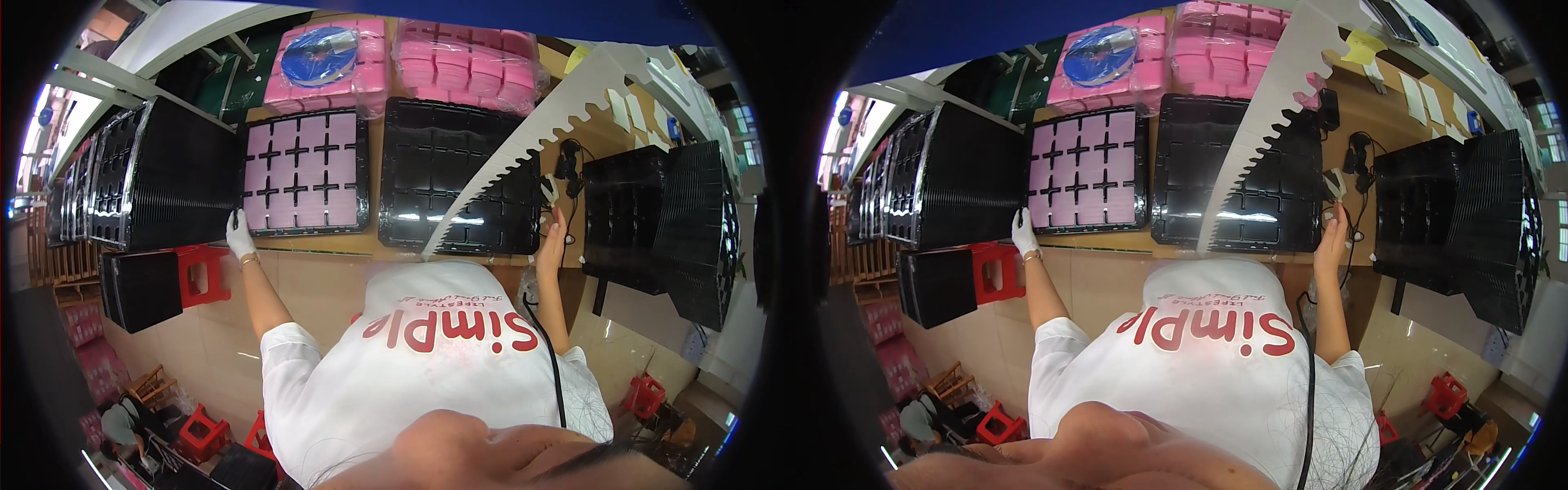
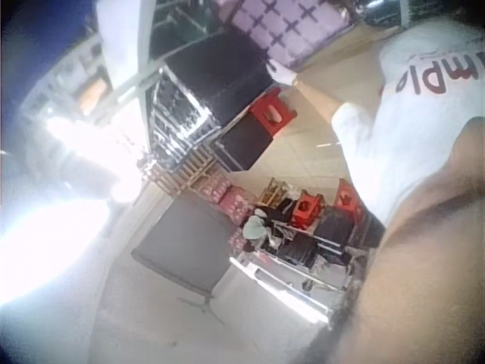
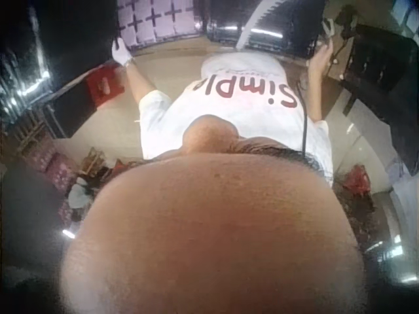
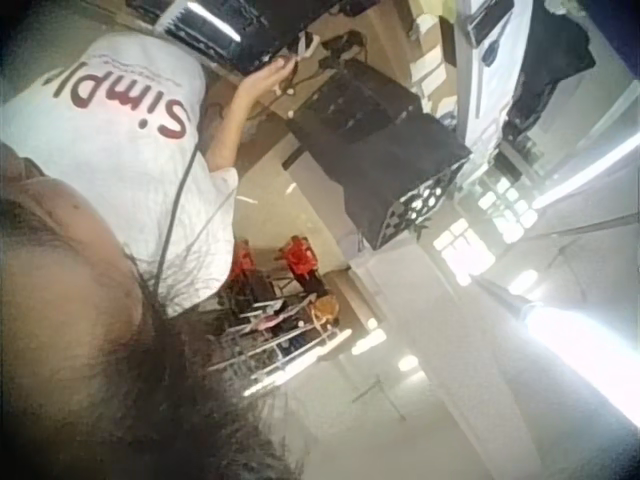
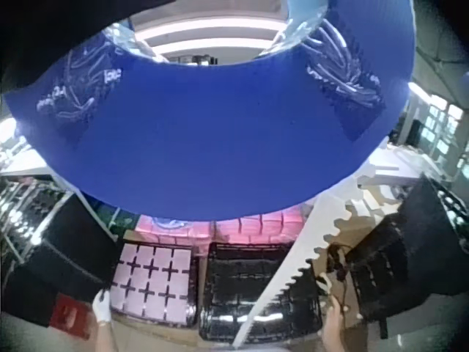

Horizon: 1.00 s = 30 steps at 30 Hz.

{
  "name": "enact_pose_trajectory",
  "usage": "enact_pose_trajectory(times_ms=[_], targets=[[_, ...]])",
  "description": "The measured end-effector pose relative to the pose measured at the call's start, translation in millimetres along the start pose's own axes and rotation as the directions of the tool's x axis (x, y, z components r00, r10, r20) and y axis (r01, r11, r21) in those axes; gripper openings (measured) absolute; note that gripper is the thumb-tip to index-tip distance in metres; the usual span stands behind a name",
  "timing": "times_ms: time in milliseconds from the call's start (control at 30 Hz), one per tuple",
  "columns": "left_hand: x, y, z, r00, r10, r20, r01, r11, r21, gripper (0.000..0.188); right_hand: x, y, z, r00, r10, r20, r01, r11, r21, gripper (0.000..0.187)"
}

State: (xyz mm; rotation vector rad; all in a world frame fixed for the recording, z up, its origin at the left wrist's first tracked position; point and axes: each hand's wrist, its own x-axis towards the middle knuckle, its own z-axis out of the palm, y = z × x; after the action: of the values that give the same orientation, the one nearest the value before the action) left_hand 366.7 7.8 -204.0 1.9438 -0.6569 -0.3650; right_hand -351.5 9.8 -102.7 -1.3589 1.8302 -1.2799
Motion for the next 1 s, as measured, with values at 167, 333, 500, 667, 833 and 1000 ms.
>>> enact_pose_trajectory(times_ms=[167,333,500,667,833,1000], targets=[[-72.6,93.9,74.4,0.799,0.596,-0.079,-0.378,0.600,0.705,0.037,-10.0,-28.7,-0.7,0.997,-0.077,-0.015,0.073,0.980,-0.182,0.050],[-209.3,157.9,148.6,0.573,0.408,0.710,-0.807,0.428,0.405,0.054,-11.9,-36.0,15.5,0.990,-0.125,0.068,0.136,0.972,-0.194,0.047],[-215.3,130.8,165.0,0.660,0.361,0.659,-0.748,0.400,0.530,0.062,-13.4,-35.1,11.8,0.968,-0.201,0.148,0.225,0.960,-0.169,0.045],[-197.5,172.7,182.1,0.703,0.312,0.639,-0.689,0.521,0.504,0.036,-8.9,-29.2,5.2,0.963,-0.204,0.176,0.237,0.951,-0.197,0.044],[-114.9,215.4,265.5,0.912,0.200,0.359,-0.340,0.858,0.386,0.067,-0.4,-36.3,2.5,0.957,-0.220,0.187,0.259,0.942,-0.213,0.042],[-30.4,214.6,344.3,0.651,0.158,0.742,-0.612,0.688,0.390,0.029,-6.0,-47.4,-9.6,0.940,-0.289,0.183,0.327,0.916,-0.231,0.039]])
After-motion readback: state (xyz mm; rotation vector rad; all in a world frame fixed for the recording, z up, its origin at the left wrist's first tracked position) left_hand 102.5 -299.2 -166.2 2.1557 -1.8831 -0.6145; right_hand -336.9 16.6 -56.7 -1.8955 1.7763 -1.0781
